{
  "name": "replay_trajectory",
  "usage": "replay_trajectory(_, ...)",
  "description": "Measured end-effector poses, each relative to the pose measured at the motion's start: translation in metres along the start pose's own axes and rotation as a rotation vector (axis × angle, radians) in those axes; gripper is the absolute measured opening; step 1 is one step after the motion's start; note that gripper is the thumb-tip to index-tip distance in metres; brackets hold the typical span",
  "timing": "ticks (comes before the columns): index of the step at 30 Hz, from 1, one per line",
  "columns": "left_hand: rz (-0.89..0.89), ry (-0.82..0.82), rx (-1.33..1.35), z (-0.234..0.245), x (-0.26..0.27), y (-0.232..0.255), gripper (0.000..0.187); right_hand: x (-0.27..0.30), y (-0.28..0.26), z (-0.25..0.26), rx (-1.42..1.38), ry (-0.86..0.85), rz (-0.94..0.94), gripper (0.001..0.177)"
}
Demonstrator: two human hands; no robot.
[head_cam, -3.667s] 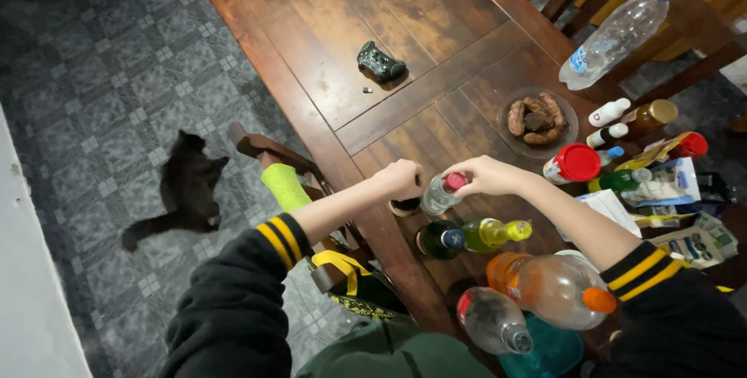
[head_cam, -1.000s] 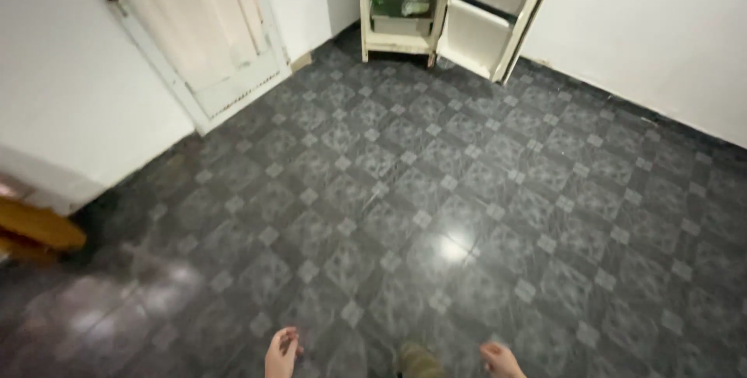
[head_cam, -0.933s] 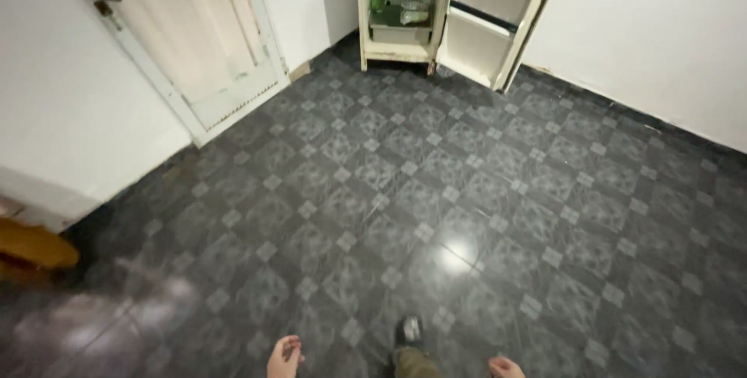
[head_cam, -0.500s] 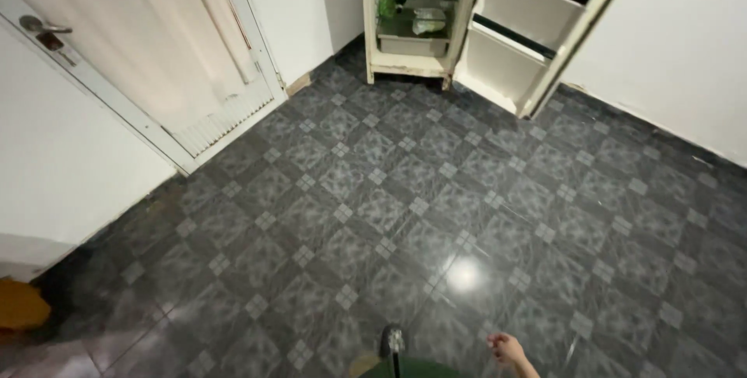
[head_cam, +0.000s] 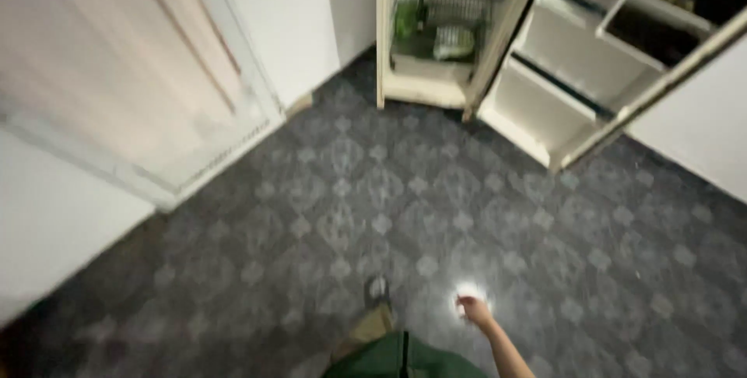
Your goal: Emptying various items from a refrigerator and placing them on a dining table.
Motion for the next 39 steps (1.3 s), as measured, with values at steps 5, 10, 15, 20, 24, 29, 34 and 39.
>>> replay_trajectory(5,0.007,-0.026,-0.073,0.044,-0.155,0.144,0.019,-0.082,-0.026,0.057,-0.056,0.047,-0.111,0.028)
replay_trajectory(10,-0.142,-0.055,-0.286,0.015,-0.335,0.248,0.02,-0.142,-0.103,0.113,0.019,0.172,-0.176,0.027)
replay_trajectory(15,-0.721,0.048,-0.434,-0.036,-0.444,0.392,0.02,-0.239,-0.154,0.171,-0.078,0.176,-0.211,0.027)
replay_trajectory(20,-0.547,-0.373,-0.34,-0.104,-0.617,0.477,0.017,-0.376,-0.245,0.253,-0.059,0.158,-0.229,0.027)
replay_trajectory(24,-1.041,-0.316,-0.385,-0.13,-0.707,0.63,0.009,-0.499,-0.306,0.301,-0.276,0.126,-0.304,0.028)
replay_trajectory(29,-0.604,-0.314,-0.709,-0.171,-0.893,0.71,0.017,-0.608,-0.488,0.335,-0.047,0.16,-0.088,0.026)
replay_trajectory(34,-0.691,-0.147,-0.792,-0.214,-1.051,0.8,0.014,-0.817,-0.51,0.385,-0.139,0.106,0.099,0.021)
replay_trajectory(39,-0.881,0.004,-1.091,-0.277,-1.247,0.856,0.031,-0.979,-0.527,0.388,-0.349,-0.231,0.503,0.013)
Point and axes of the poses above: each hand's wrist, its own x-axis away from the middle knuckle, its own z-axis out of the back of the hand, y = z × x, the point moved 9 cm from there along -x, towards the middle knuckle, and after that the axes turned 7 degrees about -y, right-handed, at the moved point
